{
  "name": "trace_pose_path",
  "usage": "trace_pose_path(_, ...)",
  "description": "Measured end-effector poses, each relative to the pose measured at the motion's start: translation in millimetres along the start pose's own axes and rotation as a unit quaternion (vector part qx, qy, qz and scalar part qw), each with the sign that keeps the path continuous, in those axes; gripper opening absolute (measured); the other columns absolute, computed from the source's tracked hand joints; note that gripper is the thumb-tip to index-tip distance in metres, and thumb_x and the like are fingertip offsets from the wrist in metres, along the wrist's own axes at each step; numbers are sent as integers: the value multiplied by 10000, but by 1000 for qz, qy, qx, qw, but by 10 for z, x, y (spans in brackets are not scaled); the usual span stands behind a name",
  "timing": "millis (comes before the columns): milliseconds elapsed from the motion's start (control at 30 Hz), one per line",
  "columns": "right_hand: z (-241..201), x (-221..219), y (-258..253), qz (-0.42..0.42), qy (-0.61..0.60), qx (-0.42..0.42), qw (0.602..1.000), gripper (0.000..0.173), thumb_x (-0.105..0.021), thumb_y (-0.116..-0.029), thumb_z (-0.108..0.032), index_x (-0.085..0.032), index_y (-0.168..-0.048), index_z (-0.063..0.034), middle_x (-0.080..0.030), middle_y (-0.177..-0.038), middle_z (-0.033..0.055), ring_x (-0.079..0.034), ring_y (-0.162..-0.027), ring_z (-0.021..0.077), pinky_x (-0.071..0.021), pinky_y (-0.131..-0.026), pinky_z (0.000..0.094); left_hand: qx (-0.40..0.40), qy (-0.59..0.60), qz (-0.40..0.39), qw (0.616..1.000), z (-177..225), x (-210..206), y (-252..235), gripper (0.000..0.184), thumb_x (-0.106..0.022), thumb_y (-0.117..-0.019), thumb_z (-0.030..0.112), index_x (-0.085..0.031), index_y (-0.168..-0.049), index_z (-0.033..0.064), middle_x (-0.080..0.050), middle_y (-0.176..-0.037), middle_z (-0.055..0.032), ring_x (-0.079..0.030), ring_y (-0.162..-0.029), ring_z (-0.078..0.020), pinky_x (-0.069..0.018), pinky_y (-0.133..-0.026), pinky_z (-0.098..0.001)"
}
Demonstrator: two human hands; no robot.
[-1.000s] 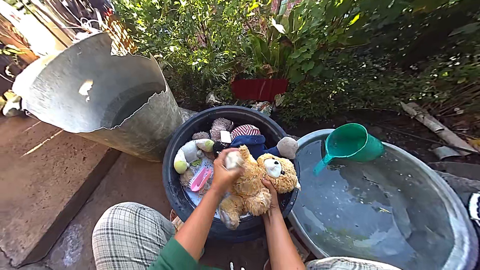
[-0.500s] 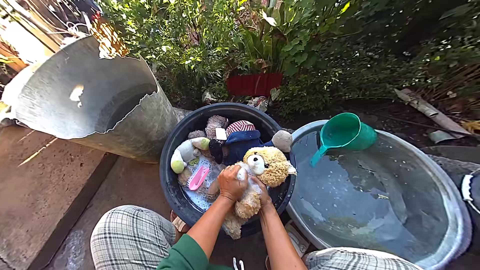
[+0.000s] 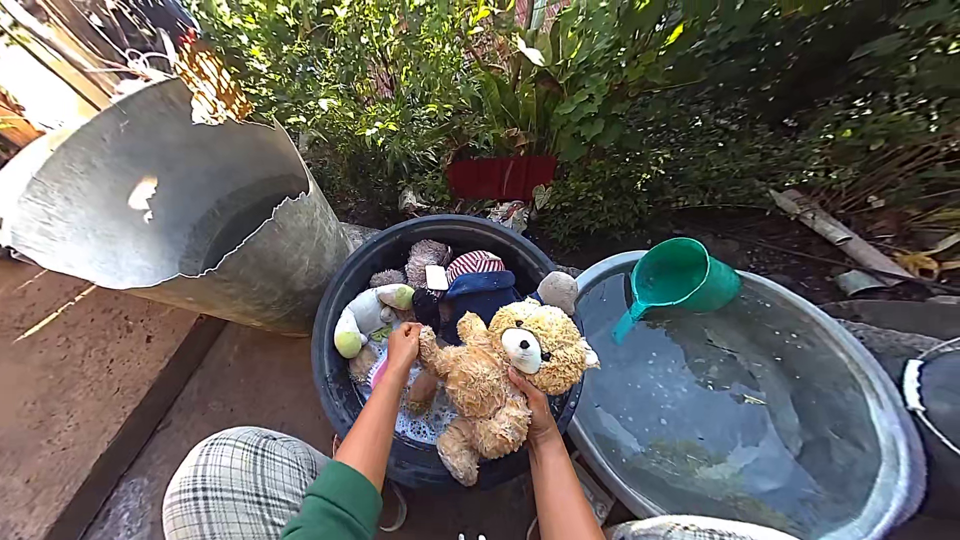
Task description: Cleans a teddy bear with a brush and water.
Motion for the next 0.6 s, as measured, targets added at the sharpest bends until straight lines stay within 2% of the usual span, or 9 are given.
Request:
trace_pose_path(67,33,119,-24,18,-8,1,1000,255,-360,-1055,-47,-608,-1105,-81,-735,-892,-74,-695,-832,-36,-586,-786,165,-74,-151,8,986,283,66,-108,313,-514,-1060,170,-662,-1257,-23,-703,-1175,-220,-668,-1130,-341,-490,-1029,-521)
trace_pose_path(133,77,227,-41,36,-27,1,999,268,-345,-1064,-65,-604,-1127,-86,-741,-908,-65,-703,-841,-25,-594,-781,173,-130,-218,18,967,594,-10,-197,308,-521,-1046,143,-653,-1270,-22,-688,-1214,-220,-659,-1159,-358,-489,-1047,-531)
trace_pose_path(233,113,350,-46,65,-44,-10,997,262,-345,-1067,-74,-599,-1129,-89,-744,-897,-56,-711,-825,-7,-606,-753,193,-180,-305,2,935,916,-354,-413,401,-591,-1005,135,-583,-1383,-1,-577,-1404,-246,-593,-1268,-419,-496,-1029,-598)
trace_pose_path(333,109,429,-45,93,-34,-21,995,241,-365,-1061,-61,-597,-1123,-82,-740,-884,-53,-709,-806,-7,-605,-738,190,-156,-416,-7,896,987,-662,-679,685,-686,-896,99,-440,-1534,62,-380,-1552,-326,-435,-1393,-513,-451,-1028,-670)
trace_pose_path(400,89,458,-39,112,-31,-19,993,233,-376,-1052,-36,-599,-1111,-72,-735,-875,-55,-703,-798,-15,-597,-741,180,-125,-476,-17,870,923,-763,-858,752,-691,-890,110,-391,-1580,123,-317,-1595,-329,-405,-1405,-538,-435,-995,-711)
trace_pose_path(467,110,479,-35,121,-37,-23,992,236,-374,-1046,-25,-600,-1099,-70,-736,-873,-52,-703,-798,-15,-597,-744,182,-105,-504,-45,856,871,-789,-997,712,-675,-914,131,-419,-1577,168,-296,-1612,-309,-429,-1373,-554,-455,-933,-740)
trace_pose_path(533,155,489,-37,122,-41,-26,991,242,-372,-1044,-27,-605,-1089,-74,-736,-872,-55,-702,-798,-18,-595,-746,180,-86,-503,-93,855,863,-735,-1113,665,-700,-902,176,-493,-1533,189,-277,-1622,-296,-457,-1341,-556,-447,-927,-757)
trace_pose_path(600,187,491,-55,120,-49,-28,991,243,-371,-1050,-38,-608,-1090,-73,-739,-876,-52,-706,-802,-12,-599,-746,185,-78,-469,-147,868,885,-632,-1239,657,-756,-860,192,-549,-1483,198,-259,-1612,-325,-484,-1308,-570,-439,-938,-773)
Point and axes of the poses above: each hand's wrist, its own y-axis away from the middle knuckle, its own x-axis out of the back of the hand, z = x × y, the point moved 9 cm from there along -y, towards the middle knuckle
